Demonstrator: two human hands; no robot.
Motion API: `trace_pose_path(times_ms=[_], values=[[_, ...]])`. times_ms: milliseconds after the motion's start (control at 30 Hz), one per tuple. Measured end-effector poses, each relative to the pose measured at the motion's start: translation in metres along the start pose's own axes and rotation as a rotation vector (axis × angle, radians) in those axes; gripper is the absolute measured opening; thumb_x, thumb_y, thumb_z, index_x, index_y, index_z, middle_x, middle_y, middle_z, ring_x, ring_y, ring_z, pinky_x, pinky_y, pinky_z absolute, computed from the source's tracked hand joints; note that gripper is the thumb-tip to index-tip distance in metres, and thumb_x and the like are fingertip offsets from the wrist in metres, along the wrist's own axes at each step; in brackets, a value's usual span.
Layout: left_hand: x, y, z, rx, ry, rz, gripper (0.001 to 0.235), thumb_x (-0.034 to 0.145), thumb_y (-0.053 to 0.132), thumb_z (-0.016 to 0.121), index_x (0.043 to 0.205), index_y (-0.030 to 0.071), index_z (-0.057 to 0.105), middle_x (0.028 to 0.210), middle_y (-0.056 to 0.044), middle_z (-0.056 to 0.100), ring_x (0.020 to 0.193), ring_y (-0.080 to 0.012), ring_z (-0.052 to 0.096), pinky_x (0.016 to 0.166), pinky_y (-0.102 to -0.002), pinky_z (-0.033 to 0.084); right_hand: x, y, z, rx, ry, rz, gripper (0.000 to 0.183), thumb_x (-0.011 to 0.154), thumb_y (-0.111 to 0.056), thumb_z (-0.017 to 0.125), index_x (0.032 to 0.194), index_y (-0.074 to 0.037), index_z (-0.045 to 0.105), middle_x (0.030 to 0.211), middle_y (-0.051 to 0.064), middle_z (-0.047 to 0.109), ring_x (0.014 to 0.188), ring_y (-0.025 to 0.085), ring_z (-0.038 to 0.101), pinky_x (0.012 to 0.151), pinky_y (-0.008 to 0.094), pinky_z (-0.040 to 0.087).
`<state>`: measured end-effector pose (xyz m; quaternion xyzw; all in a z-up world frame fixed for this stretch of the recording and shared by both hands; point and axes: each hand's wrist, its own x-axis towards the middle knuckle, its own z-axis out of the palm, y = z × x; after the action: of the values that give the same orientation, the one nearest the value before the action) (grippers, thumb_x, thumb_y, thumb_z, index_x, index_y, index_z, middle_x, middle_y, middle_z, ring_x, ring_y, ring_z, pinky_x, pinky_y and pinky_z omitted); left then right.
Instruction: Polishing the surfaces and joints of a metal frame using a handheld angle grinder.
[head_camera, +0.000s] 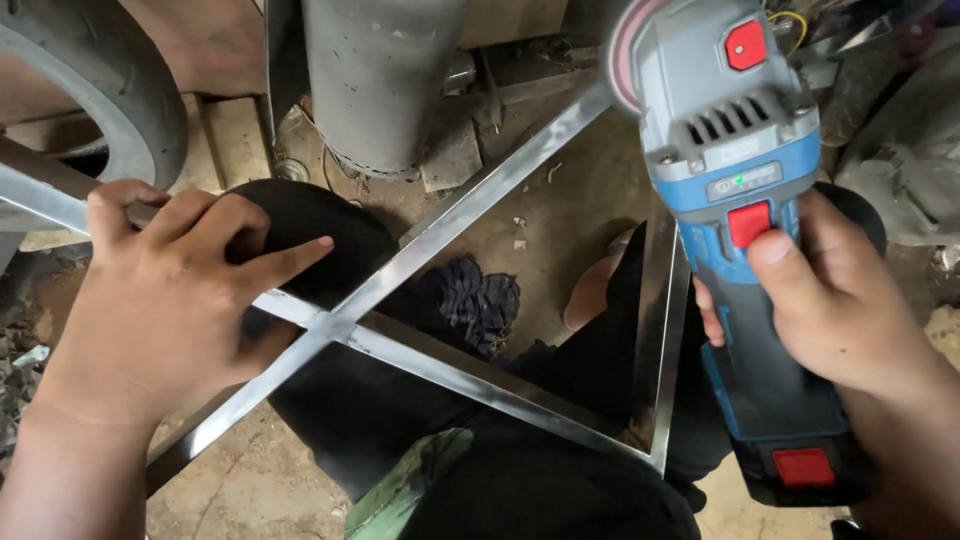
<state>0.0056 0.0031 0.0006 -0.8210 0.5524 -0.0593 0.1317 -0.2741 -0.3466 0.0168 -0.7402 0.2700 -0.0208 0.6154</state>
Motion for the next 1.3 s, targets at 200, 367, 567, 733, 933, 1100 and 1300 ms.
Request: trace_pose_path(times_ms=[200,367,567,733,933,1100,1300], values=[[-0.002,-0.002,0.004,0.013,0.007,0.001,0.061,0.067,0.067,0.072,0.126,0.049,0.073,0.102,0.008,0.060,0.097,-0.0156,0.061,0.102,-0.046,0.036,0.004,0.004,0.005,-0.073,-0.187,-0.036,0.038,0.100,-0.031,0.048,0.126,-0.004,0.047,0.079,0.011,0.070,0.050,0.018,0.071,0.046,0.030,0.063],[-0.004,-0.003,0.008,-0.055,0.021,-0.014,0.059,0.065,0.058,0.077,0.123,0.047,0.075,0.094,0.008,0.060,0.093,-0.0147,0.061,0.101,-0.046,0.036,0.004,0.000,0.014,0.034,-0.264,-0.061,0.041,0.097,-0.024,0.054,0.132,-0.003,0.050,0.086,0.011,0.069,0.055,0.016,0.069,0.051,0.030,0.060],[-0.009,-0.003,0.007,-0.035,-0.015,-0.046,0.059,0.064,0.059,0.077,0.122,0.050,0.075,0.088,0.008,0.059,0.087,-0.0138,0.061,0.100,-0.046,0.037,0.014,-0.003,0.001,-0.040,-0.200,-0.086,0.046,0.100,-0.039,0.049,0.129,-0.003,0.050,0.077,0.009,0.068,0.050,0.016,0.068,0.048,0.029,0.061],[-0.012,-0.003,0.002,-0.079,-0.009,-0.057,0.055,0.068,0.056,0.076,0.122,0.047,0.076,0.085,0.008,0.058,0.086,-0.0151,0.060,0.100,-0.045,0.035,0.020,-0.005,-0.014,-0.020,-0.060,-0.006,0.048,0.102,-0.043,0.047,0.120,0.002,0.051,0.076,0.015,0.066,0.046,0.023,0.063,0.045,0.034,0.057],[-0.012,-0.002,0.000,-0.080,-0.015,-0.062,0.055,0.067,0.052,0.077,0.121,0.047,0.076,0.084,0.008,0.057,0.086,-0.0145,0.059,0.101,-0.045,0.036,0.029,-0.007,-0.019,0.038,0.091,-0.042,0.053,0.107,-0.048,0.046,0.134,-0.002,0.047,0.082,0.017,0.060,0.051,0.024,0.058,0.046,0.034,0.052],[-0.008,-0.002,0.002,-0.076,0.014,-0.044,0.054,0.066,0.054,0.077,0.119,0.047,0.077,0.084,0.008,0.057,0.083,-0.0141,0.060,0.100,-0.046,0.036,0.024,-0.007,-0.018,-0.061,0.033,-0.052,0.048,0.106,-0.045,0.043,0.124,0.000,0.046,0.077,0.015,0.063,0.047,0.023,0.061,0.044,0.033,0.054],[-0.003,-0.002,0.003,-0.071,0.004,-0.031,0.057,0.065,0.055,0.079,0.121,0.047,0.076,0.087,0.008,0.059,0.087,-0.0138,0.059,0.100,-0.046,0.035,0.015,-0.003,-0.005,-0.067,-0.134,-0.078,0.045,0.099,-0.039,0.052,0.126,-0.004,0.051,0.075,0.008,0.068,0.048,0.017,0.066,0.047,0.029,0.057]])
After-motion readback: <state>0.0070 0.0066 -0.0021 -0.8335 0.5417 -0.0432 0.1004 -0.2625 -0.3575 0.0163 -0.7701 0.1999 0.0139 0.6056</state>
